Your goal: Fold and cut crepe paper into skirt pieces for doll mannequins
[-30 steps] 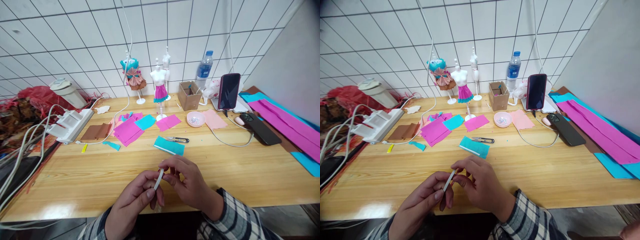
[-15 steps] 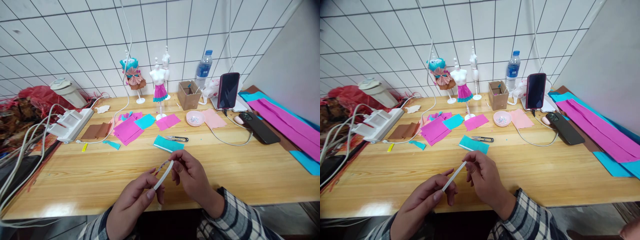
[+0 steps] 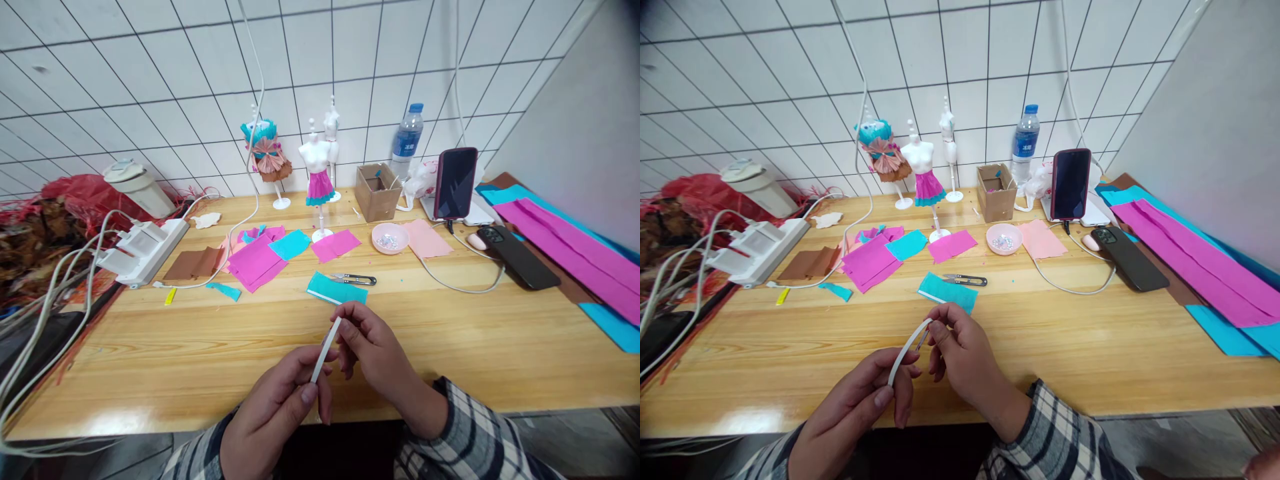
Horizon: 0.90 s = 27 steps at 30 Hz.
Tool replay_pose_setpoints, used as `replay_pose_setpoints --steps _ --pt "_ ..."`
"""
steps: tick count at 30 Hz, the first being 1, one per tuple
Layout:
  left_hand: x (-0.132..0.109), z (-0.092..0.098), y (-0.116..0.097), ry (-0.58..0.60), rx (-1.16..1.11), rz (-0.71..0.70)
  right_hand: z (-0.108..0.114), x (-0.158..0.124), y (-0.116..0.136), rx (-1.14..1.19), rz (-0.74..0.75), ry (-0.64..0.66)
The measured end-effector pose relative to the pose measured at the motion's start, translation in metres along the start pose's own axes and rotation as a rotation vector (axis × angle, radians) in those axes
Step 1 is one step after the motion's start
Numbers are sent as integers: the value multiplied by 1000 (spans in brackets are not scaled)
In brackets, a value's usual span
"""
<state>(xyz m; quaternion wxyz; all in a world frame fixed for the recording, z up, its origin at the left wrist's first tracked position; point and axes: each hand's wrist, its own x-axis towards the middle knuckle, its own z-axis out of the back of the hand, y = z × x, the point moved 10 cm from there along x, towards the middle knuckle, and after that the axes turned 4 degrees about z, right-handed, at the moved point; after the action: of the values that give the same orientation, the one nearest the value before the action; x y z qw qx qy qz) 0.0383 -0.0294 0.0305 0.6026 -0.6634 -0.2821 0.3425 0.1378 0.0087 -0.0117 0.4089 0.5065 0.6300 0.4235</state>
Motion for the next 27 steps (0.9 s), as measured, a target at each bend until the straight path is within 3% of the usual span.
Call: replay_pose_setpoints --steps 3,6,8,11,15,23,27 --pt "22 13 -17 6 -33 -18 8 18 37 -201 144 15" --pt "52 32 -44 27 -53 -86 16 36 95 -522 461 -64" --pt "68 44 -58 29 -93 -158 13 41 117 -697 645 -86" --pt "81 60 -57 -12 -194 -242 10 42 120 -841 811 -112" --pt "89 67 -31 -19 -194 -248 10 31 109 -879 929 -98" --pt "94 62 -17 5 96 -195 24 23 116 -870 896 -204" --pt "91 63 -16 -31 140 -200 17 19 117 -914 964 -129"
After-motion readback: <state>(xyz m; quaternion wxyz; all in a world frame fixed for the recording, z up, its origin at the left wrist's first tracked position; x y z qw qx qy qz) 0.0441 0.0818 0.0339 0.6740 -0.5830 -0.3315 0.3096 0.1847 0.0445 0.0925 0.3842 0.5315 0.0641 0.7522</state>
